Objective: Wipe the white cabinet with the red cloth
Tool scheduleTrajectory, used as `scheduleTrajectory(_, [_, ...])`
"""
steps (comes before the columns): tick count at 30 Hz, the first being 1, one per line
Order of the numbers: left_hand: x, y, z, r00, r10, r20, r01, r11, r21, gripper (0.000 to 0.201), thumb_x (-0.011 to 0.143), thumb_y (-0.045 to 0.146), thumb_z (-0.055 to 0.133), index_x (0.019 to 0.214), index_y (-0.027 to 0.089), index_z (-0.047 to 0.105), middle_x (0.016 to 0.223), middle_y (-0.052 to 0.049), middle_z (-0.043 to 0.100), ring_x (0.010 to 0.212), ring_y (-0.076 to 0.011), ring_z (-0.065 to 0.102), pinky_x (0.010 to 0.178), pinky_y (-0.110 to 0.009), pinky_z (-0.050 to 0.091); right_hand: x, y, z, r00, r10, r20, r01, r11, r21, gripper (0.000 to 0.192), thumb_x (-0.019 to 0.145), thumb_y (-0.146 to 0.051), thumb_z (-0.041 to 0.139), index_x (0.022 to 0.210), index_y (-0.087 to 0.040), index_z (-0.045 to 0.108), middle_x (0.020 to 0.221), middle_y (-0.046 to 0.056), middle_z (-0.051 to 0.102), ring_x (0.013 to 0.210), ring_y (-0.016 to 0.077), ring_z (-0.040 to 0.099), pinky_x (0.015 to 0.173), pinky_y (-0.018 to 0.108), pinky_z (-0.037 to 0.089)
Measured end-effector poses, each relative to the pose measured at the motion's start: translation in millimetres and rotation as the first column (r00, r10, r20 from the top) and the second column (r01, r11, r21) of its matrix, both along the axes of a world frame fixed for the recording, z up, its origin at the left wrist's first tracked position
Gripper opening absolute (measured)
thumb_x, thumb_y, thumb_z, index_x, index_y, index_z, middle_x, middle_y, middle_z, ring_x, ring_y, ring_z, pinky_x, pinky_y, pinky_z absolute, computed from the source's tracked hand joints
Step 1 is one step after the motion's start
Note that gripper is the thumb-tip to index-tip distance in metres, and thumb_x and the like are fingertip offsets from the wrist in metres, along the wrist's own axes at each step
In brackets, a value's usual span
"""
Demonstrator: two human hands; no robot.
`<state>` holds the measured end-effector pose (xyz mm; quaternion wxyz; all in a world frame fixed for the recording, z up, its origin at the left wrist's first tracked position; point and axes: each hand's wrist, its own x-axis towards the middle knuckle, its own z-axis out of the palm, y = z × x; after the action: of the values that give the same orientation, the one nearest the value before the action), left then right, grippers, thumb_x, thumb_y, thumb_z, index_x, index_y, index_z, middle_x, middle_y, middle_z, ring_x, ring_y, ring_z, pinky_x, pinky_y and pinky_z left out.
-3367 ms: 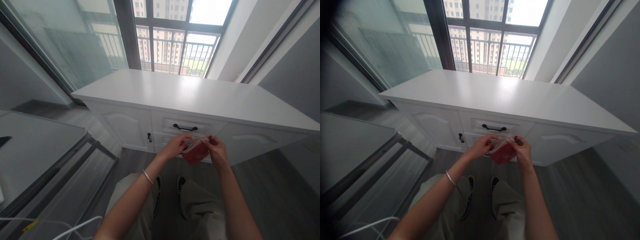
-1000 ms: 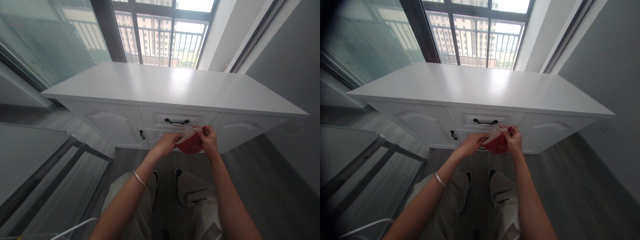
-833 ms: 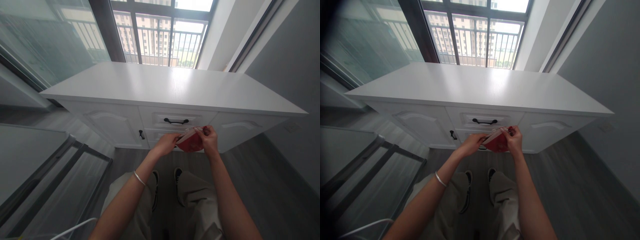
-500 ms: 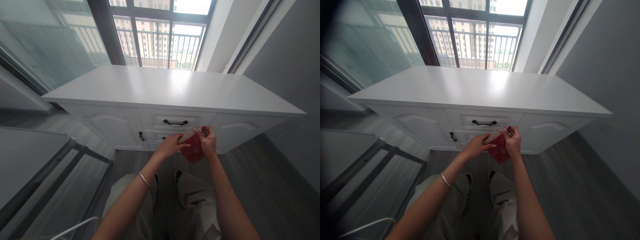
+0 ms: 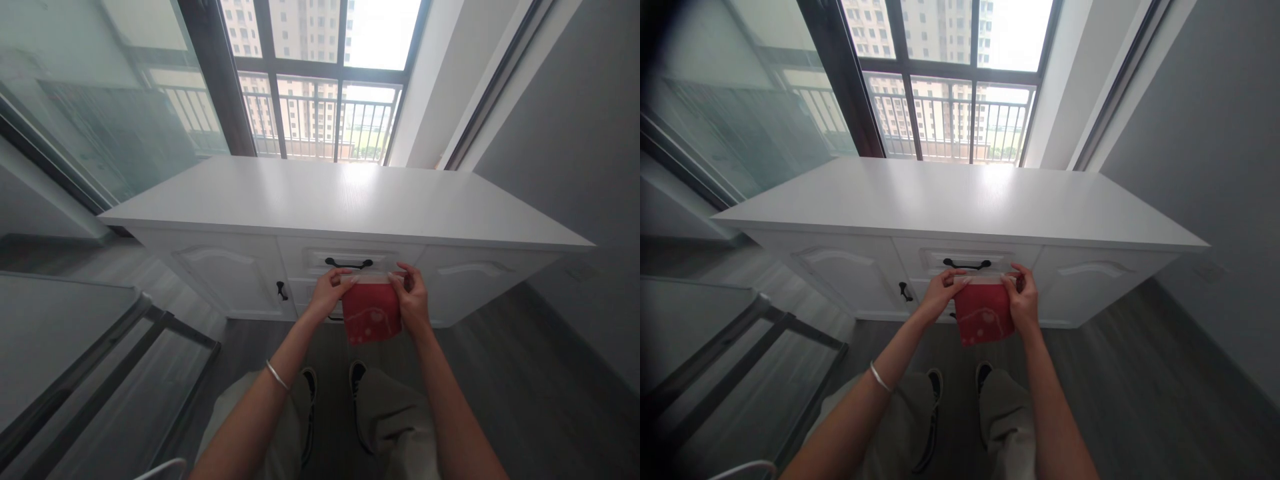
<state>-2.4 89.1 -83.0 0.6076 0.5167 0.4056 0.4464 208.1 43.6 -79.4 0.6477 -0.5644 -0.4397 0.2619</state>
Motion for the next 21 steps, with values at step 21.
scheduleTrajectory(21, [-15,12,-11.5,0.986,0.156,-0.065,-0.137,0.963,0.231,0.037,0.097,0.049,0.067,0.119,0.024,0.052,0.089,0.000,0.070,0.090,-0.0206,0.069,0.090,-0.036,0.052,-23,-19,21.0,0.791,0.426,-0.438,-0.554,0.802,-0.221,0.057,0.067,-0.057,0.099,0.108,-0.027,0.073,0.070,-0.004,0.069,0.056,0.0142,0.057,0.051,0.023,0.040])
